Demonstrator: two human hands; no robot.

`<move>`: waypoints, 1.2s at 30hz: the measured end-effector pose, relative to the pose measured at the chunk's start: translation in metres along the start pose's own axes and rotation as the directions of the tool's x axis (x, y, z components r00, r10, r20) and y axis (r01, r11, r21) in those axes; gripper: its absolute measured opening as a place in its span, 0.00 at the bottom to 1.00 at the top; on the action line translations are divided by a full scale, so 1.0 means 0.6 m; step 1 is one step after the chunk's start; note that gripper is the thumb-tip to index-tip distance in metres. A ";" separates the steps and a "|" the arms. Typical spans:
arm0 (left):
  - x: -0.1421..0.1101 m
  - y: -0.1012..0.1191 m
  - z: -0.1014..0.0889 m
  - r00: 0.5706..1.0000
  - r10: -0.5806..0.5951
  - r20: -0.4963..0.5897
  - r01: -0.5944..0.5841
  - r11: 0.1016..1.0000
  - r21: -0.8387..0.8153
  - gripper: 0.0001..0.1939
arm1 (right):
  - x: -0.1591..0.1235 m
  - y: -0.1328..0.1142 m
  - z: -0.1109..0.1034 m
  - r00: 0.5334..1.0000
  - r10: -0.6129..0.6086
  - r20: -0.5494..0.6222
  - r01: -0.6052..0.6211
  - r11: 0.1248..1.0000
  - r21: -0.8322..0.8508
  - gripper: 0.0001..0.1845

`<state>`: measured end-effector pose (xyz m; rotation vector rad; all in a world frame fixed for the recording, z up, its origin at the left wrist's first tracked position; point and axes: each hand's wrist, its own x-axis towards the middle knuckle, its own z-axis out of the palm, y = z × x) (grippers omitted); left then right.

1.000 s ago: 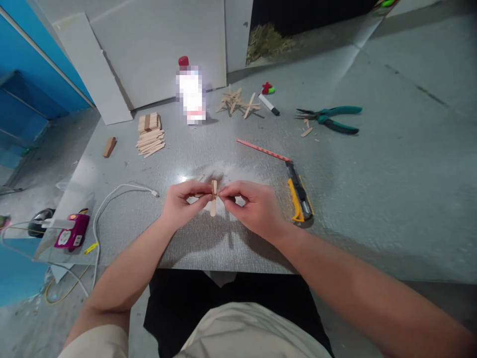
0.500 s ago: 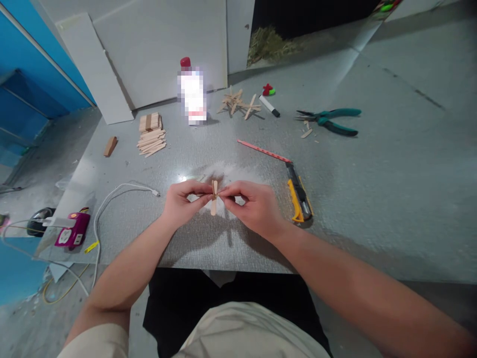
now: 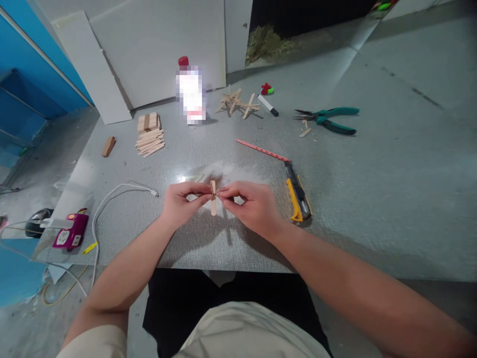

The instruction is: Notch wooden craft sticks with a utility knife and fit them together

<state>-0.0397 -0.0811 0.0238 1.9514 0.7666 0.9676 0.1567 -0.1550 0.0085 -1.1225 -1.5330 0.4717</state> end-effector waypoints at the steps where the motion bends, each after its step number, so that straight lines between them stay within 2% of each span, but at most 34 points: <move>1: 0.001 0.000 0.000 1.000 0.005 0.005 -0.005 1.000 0.000 0.08 | 0.000 0.000 0.000 1.000 0.002 0.000 -0.002 1.000 0.000 0.05; 7: 0.005 0.006 -0.001 0.998 0.036 0.055 -0.036 0.999 -0.003 0.10 | 0.002 -0.002 0.002 1.000 0.008 0.007 -0.008 1.000 0.017 0.05; 12: 0.007 0.015 -0.007 1.000 0.026 0.012 -0.026 0.998 0.053 0.07 | 0.004 -0.004 0.006 0.999 0.051 0.013 -0.052 0.998 0.035 0.05; 21: 0.004 0.005 -0.015 0.999 0.025 -0.027 -0.023 0.997 0.073 0.07 | 0.009 0.003 0.002 0.992 0.128 -0.022 -0.126 0.990 0.069 0.03; 30: 0.002 0.013 -0.015 0.999 0.025 -0.033 -0.021 0.995 0.093 0.07 | 0.009 0.002 0.001 0.994 0.098 -0.039 -0.096 0.994 0.052 0.03; 36: 0.001 0.015 -0.016 1.000 0.011 -0.011 -0.010 0.995 0.096 0.10 | 0.009 -0.007 0.002 1.000 0.000 0.011 0.000 1.000 0.020 0.06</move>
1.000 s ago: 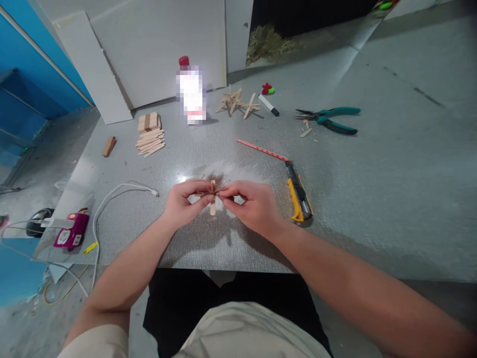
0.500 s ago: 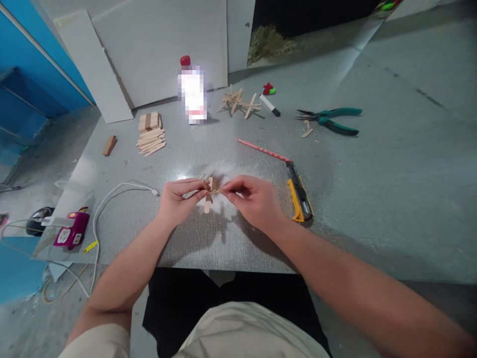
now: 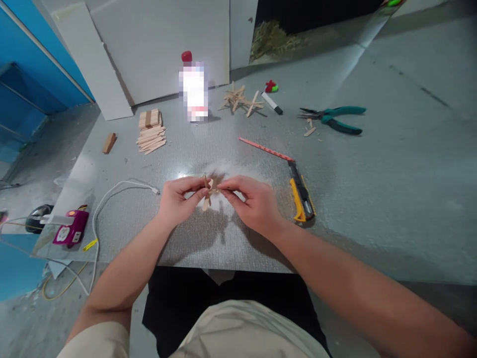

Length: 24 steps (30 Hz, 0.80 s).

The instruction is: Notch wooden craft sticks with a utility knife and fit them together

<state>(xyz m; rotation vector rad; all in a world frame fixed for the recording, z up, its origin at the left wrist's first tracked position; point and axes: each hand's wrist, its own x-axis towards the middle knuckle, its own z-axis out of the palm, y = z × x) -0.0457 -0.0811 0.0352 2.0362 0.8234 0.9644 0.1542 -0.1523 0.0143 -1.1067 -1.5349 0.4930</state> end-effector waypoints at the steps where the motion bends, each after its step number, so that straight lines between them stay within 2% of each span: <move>1: 0.000 0.000 0.000 1.000 -0.003 0.000 0.003 1.000 0.000 0.11 | 0.000 -0.001 0.000 1.000 -0.015 0.005 0.015 1.000 -0.007 0.07; 9: 0.003 0.010 0.000 0.999 0.022 0.027 -0.022 1.000 0.017 0.06 | 0.002 -0.004 -0.002 0.999 -0.046 0.002 0.046 0.999 -0.021 0.08; 14: 0.003 0.010 -0.003 1.000 0.002 0.016 -0.002 1.000 0.003 0.06 | -0.001 0.001 -0.001 0.999 -0.013 -0.029 0.012 1.000 -0.029 0.07; 19: 0.006 -0.002 -0.015 0.994 -0.086 -0.065 0.081 0.994 -0.077 0.10 | 0.001 0.020 -0.018 0.988 0.037 -0.149 -0.046 0.997 -0.057 0.07; 21: 0.006 -0.008 -0.018 0.989 -0.139 -0.046 0.131 0.981 -0.142 0.13 | 0.003 0.021 -0.026 0.982 0.019 -0.190 -0.032 0.997 -0.064 0.07; 24: 0.007 -0.016 -0.016 0.977 -0.212 0.024 0.212 0.947 -0.241 0.18 | 0.005 0.009 -0.031 0.985 -0.056 -0.166 0.045 0.997 -0.068 0.07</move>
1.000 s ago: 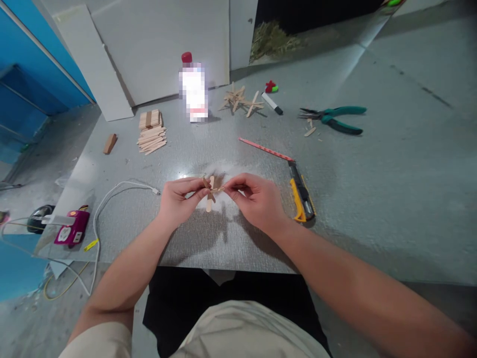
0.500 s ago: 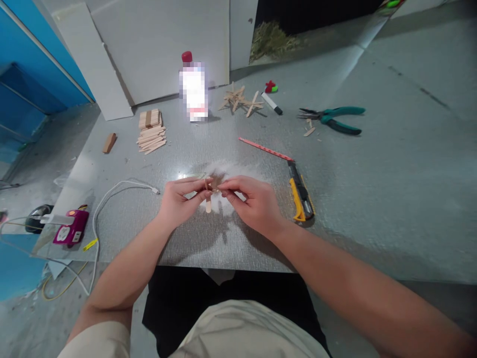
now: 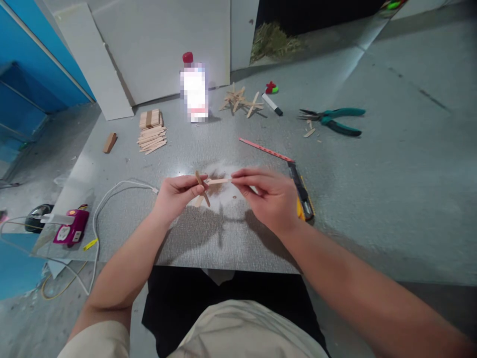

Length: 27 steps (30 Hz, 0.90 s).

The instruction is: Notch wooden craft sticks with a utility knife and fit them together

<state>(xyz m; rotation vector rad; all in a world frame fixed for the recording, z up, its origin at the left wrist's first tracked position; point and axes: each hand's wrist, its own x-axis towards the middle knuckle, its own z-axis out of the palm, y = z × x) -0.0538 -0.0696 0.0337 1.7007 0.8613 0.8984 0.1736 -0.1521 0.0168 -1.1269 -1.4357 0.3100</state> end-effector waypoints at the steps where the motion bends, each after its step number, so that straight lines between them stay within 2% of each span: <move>1: 0.001 -0.002 0.001 1.000 -0.022 0.010 0.022 0.999 -0.030 0.20 | 0.000 -0.005 -0.001 0.999 -0.026 0.018 0.026 1.000 0.005 0.08; 5: 0.004 -0.007 0.002 0.997 -0.076 0.019 0.078 0.989 -0.127 0.24 | -0.001 -0.017 -0.003 0.994 -0.095 0.051 0.095 0.995 0.011 0.10; 10: 0.005 -0.009 0.000 0.993 -0.119 0.025 0.122 0.975 -0.187 0.24 | -0.004 -0.015 -0.006 0.988 -0.140 0.066 0.141 0.990 0.002 0.14; 27: -0.002 0.011 0.014 0.980 -0.197 0.027 0.199 0.962 -0.189 0.19 | -0.009 -0.010 0.000 0.972 -0.208 0.107 0.210 0.978 -0.008 0.13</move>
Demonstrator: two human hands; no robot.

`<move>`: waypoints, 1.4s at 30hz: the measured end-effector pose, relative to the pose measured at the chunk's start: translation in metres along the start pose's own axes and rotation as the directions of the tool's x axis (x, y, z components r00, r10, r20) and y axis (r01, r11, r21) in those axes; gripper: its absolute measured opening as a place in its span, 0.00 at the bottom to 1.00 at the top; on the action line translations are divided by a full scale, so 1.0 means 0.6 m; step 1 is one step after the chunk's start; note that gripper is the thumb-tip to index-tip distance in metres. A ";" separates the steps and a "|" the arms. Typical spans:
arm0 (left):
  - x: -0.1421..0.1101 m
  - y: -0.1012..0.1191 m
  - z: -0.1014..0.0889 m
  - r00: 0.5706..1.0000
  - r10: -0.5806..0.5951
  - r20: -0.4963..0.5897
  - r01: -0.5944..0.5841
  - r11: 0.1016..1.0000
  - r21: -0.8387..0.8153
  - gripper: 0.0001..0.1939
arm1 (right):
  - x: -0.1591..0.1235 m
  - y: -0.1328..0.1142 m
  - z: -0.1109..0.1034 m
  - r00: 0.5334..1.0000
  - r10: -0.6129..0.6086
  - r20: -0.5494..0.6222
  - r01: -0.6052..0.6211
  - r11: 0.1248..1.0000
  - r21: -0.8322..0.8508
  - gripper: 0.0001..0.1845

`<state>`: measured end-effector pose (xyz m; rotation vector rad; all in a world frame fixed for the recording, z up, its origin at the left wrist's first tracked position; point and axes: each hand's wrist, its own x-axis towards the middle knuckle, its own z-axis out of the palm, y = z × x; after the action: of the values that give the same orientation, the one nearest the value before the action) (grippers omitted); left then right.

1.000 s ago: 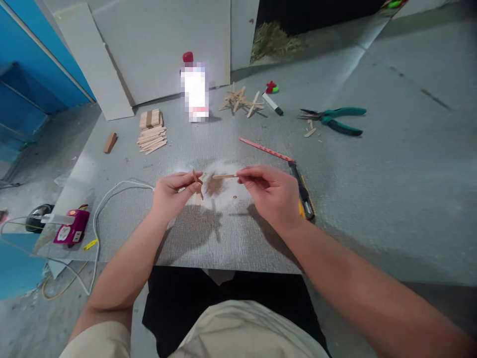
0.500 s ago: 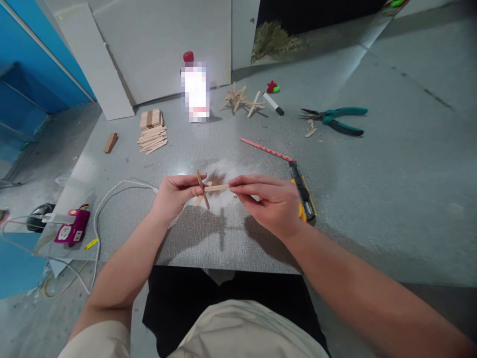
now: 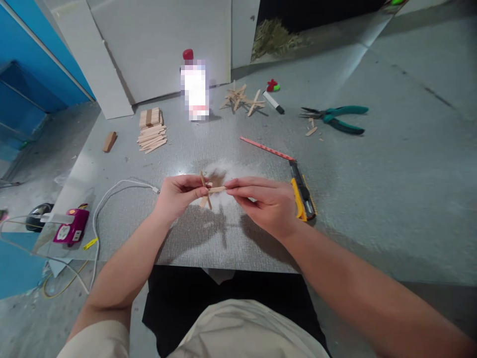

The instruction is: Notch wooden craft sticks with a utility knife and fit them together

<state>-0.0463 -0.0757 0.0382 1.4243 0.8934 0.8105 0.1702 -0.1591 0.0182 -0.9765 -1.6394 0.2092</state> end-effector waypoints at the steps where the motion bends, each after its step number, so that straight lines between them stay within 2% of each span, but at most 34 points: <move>1: 0.000 0.000 0.000 1.000 -0.001 -0.001 0.001 1.000 0.003 0.19 | 0.000 0.000 0.000 1.000 0.000 0.003 0.000 1.000 0.000 0.13; 9: -0.001 -0.006 0.002 0.998 0.052 -0.025 -0.051 0.998 0.036 0.17 | -0.002 -0.002 0.005 0.998 0.056 0.014 -0.056 0.998 0.035 0.14; 15: 0.002 -0.015 -0.007 0.973 0.230 0.013 -0.230 0.964 0.135 0.14 | 0.000 0.008 0.012 0.982 0.186 -0.034 -0.180 0.975 0.128 0.11; 17: 0.002 -0.011 -0.012 0.942 0.334 0.032 -0.334 0.925 0.180 0.15 | 0.000 0.013 0.012 0.967 0.248 -0.066 -0.233 0.957 0.174 0.08; 20: 0.002 0.001 -0.015 0.870 0.483 0.098 -0.492 0.837 0.241 0.19 | 0.001 0.017 0.010 0.949 0.303 -0.088 -0.274 0.929 0.249 0.06; 23: 0.001 0.010 -0.011 0.798 0.583 0.154 -0.602 0.751 0.272 0.17 | 0.002 0.013 0.007 0.946 0.315 -0.081 -0.279 0.914 0.296 0.07; 28: 0.005 0.003 -0.011 0.706 0.683 0.186 -0.706 0.658 0.263 0.17 | 0.005 0.001 0.002 0.951 0.306 -0.036 -0.280 0.909 0.310 0.07; 32: 0.011 -0.007 -0.014 0.666 0.721 0.192 -0.745 0.628 0.225 0.22 | 0.005 -0.005 -0.002 0.955 0.295 -0.005 -0.280 0.911 0.302 0.06; 37: 0.005 -0.012 -0.013 0.676 0.707 0.210 -0.736 0.664 0.134 0.23 | 0.004 -0.008 -0.006 0.962 0.272 0.019 -0.266 0.919 0.291 0.07; 42: -0.006 -0.009 -0.010 0.737 0.641 0.215 -0.667 0.740 0.080 0.23 | 0.001 -0.004 -0.002 0.966 0.255 0.042 -0.254 0.904 0.344 0.07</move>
<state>-0.0535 -0.0764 0.0329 1.9594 0.2918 1.1328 0.1700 -0.1603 0.0204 -0.9117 -1.4041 0.6526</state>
